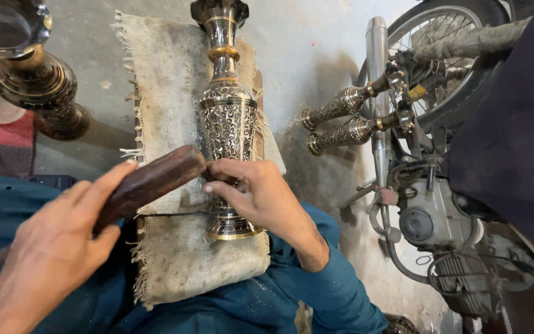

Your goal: The person uses a hammer and chisel to engrave intricate patterns onto a metal vase. They repeatedly tap the chisel against the vase surface to create detailed designs.

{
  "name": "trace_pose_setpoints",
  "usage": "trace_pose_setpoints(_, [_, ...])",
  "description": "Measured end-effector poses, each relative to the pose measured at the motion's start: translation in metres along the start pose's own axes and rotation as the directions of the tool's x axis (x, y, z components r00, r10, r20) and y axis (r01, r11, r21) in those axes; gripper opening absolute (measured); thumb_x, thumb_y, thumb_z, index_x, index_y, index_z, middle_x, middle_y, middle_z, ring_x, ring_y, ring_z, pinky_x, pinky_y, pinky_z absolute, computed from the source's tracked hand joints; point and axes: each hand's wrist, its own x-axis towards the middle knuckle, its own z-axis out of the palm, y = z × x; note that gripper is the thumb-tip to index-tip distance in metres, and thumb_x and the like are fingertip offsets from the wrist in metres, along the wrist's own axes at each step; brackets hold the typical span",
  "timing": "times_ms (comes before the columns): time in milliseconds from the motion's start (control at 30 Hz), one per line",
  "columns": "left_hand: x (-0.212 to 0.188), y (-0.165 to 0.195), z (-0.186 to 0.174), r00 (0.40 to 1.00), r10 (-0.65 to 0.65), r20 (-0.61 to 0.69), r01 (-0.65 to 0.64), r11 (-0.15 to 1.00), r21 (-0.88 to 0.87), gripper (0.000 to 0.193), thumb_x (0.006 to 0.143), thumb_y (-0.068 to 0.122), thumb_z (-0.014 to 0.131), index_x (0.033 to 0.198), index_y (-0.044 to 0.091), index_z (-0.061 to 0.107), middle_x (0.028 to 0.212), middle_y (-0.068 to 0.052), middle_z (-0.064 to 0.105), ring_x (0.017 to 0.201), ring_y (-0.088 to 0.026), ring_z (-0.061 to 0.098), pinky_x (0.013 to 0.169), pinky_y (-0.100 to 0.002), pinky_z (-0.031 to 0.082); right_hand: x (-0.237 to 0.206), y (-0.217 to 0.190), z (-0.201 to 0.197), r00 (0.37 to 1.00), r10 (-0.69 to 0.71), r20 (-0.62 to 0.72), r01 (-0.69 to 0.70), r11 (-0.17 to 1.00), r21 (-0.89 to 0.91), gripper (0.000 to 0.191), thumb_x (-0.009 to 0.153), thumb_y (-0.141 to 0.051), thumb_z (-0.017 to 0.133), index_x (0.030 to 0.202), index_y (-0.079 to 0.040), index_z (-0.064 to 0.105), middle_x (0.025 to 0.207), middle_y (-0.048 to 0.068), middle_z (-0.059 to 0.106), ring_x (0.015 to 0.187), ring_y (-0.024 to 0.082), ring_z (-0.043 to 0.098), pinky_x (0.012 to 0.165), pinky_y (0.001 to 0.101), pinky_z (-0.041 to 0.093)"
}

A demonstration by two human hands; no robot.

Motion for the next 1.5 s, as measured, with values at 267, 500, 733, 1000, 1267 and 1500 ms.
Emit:
trace_pose_setpoints(267, [0.001,-0.001,0.004,0.992,-0.127,0.012,0.127,0.968,-0.215,0.097,0.077,0.013,0.074,0.165,0.031,0.036,0.101,-0.017,0.068,0.090,-0.036,0.071,0.080,-0.047,0.056,0.000,0.002,-0.002,0.998,-0.046,-0.030,0.046,0.999,0.004,0.028,0.095,-0.016,0.076,0.118,-0.001,0.071,0.097,0.010,0.077,0.075,0.009,0.068,0.066,0.0264,0.058])
trace_pose_setpoints(500, [0.002,0.004,0.004,0.972,-0.226,0.072,0.236,0.951,-0.199,0.097,0.080,0.015,0.076,0.167,0.034,0.036,0.102,-0.016,0.066,0.088,-0.035,0.068,0.083,-0.046,0.057,0.000,0.004,-0.004,0.999,-0.037,-0.009,0.038,0.997,0.065,0.026,0.095,-0.017,0.076,0.115,-0.001,0.071,0.091,0.008,0.076,0.075,0.007,0.066,0.068,0.0259,0.059])
trace_pose_setpoints(733, [0.003,0.002,0.007,0.996,-0.028,-0.089,0.006,0.973,-0.231,0.096,0.073,0.013,0.075,0.161,0.028,0.039,0.131,-0.012,0.066,0.109,-0.035,0.067,0.090,-0.045,0.054,0.000,0.005,-0.007,0.999,-0.043,-0.021,0.043,0.999,0.007,0.024,0.095,-0.016,0.076,0.113,-0.002,0.071,0.083,0.010,0.071,0.070,0.008,0.060,0.065,0.0261,0.054])
trace_pose_setpoints(1000, [0.006,0.007,0.010,0.988,-0.155,-0.028,0.128,0.894,-0.430,0.091,0.077,0.015,0.074,0.160,0.028,0.040,0.121,-0.010,0.068,0.107,-0.030,0.071,0.090,-0.043,0.057,-0.001,0.008,-0.011,0.997,-0.074,0.009,0.073,0.994,0.078,0.023,0.095,-0.016,0.076,0.113,-0.003,0.072,0.085,0.006,0.073,0.071,0.007,0.063,0.063,0.0247,0.054])
trace_pose_setpoints(1267, [0.008,0.011,0.004,0.997,-0.081,-0.018,0.081,0.996,0.024,0.095,0.077,0.017,0.077,0.162,0.032,0.037,0.105,-0.011,0.068,0.093,-0.033,0.069,0.086,-0.044,0.056,-0.003,0.013,-0.011,0.999,-0.038,-0.005,0.038,0.994,0.106,0.024,0.095,-0.015,0.077,0.114,-0.001,0.072,0.084,0.008,0.072,0.069,0.007,0.058,0.059,0.0256,0.051])
trace_pose_setpoints(1500, [0.008,0.013,0.006,0.990,0.082,-0.119,-0.058,0.980,0.190,0.097,0.070,0.018,0.079,0.159,0.029,0.042,0.099,-0.012,0.065,0.097,-0.034,0.069,0.091,-0.047,0.054,-0.003,0.017,-0.013,0.998,-0.056,-0.019,0.058,0.989,0.137,0.024,0.094,-0.014,0.077,0.115,-0.004,0.072,0.088,0.006,0.074,0.072,0.005,0.062,0.062,0.0244,0.056])
